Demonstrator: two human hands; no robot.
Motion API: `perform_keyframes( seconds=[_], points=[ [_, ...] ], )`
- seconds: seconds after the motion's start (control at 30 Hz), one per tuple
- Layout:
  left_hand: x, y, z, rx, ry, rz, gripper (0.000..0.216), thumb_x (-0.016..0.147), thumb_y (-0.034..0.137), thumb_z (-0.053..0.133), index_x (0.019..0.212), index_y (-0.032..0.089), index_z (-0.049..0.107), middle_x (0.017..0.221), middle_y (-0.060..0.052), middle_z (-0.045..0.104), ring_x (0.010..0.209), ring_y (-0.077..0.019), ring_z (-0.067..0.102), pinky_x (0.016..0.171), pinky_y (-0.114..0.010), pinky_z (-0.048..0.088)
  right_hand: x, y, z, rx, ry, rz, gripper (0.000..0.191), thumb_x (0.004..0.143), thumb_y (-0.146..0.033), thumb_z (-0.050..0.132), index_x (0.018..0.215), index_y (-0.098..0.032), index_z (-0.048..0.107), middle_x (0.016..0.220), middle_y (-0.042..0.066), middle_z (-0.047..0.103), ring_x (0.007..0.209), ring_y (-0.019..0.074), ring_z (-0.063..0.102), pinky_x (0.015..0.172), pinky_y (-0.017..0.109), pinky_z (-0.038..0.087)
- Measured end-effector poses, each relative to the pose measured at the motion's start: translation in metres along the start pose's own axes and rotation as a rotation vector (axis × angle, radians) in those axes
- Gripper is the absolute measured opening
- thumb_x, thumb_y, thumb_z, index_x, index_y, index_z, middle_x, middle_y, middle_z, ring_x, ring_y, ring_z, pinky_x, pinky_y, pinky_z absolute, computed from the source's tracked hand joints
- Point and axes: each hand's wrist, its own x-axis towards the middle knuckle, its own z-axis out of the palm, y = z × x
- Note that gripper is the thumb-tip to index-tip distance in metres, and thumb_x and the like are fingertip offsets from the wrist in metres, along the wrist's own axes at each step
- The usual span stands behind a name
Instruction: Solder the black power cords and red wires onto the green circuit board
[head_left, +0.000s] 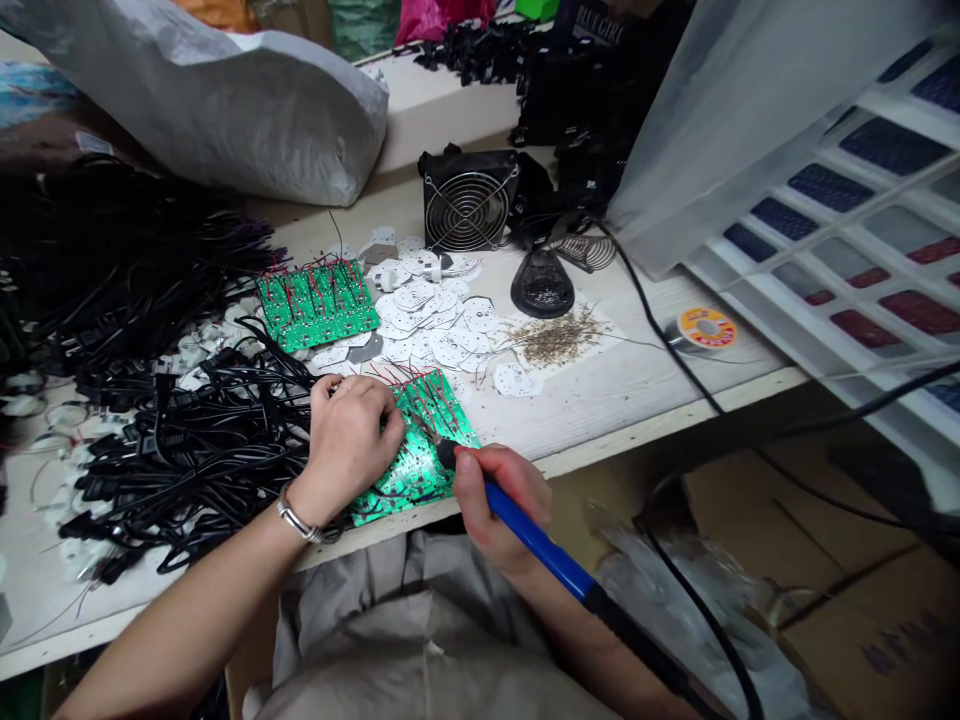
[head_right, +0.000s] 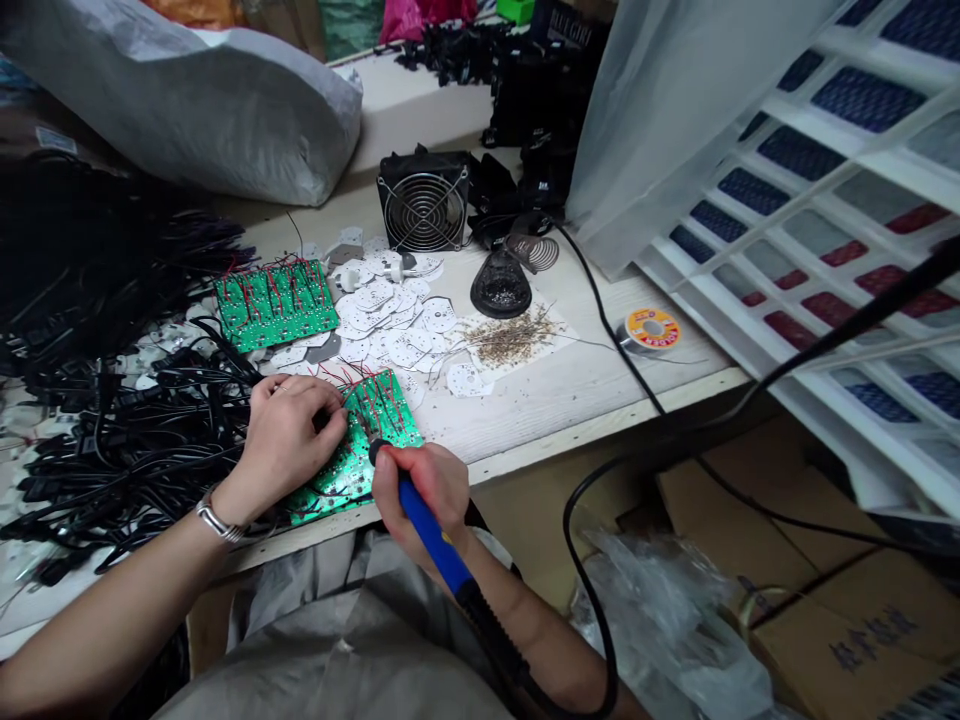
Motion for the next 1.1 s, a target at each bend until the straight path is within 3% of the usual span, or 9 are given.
perform_keyframes(
  seconds=[0.5, 0.8, 1.1],
  points=[
    [0.0012, 0.0016, -0.0008, -0.004, 0.001, -0.012, 0.015, 0.082, 0.022, 0.05, 0.07, 0.019, 0.058, 0.086, -0.003, 0.07, 0.092, -0.0221, 0.061, 0.094, -0.044, 0.03, 0.0012, -0.0029, 0.0005, 0.052, -0.008, -0.043, 0.006, 0.087, -0.016, 0.056, 0.085, -0.022, 0.057, 0.066, -0.003, 0.068, 0.056, 0.0115, 0.064, 0.056, 0.023, 0.054],
    [0.0005, 0.0016, 0.0001, 0.004, 0.008, -0.008, 0.014, 0.082, 0.021, 0.05, 0.069, 0.019, 0.058, 0.086, -0.003, 0.07, 0.091, -0.0219, 0.061, 0.094, -0.044, 0.03, -0.0026, -0.0041, -0.0079, 0.078, 0.018, 0.082, 0.005, 0.089, -0.021, 0.054, 0.09, -0.024, 0.059, 0.064, -0.002, 0.067, 0.051, 0.0128, 0.062, 0.053, 0.025, 0.053],
    [0.0011, 0.0012, 0.0005, 0.004, 0.017, -0.006, 0.013, 0.081, 0.021, 0.052, 0.069, 0.019, 0.057, 0.086, -0.002, 0.07, 0.091, -0.0218, 0.061, 0.094, -0.044, 0.03, -0.0009, -0.0031, -0.0077, 0.063, 0.035, 0.079, 0.006, 0.088, -0.02, 0.055, 0.086, -0.024, 0.059, 0.065, -0.002, 0.069, 0.053, 0.0122, 0.064, 0.054, 0.023, 0.053]
  ],
)
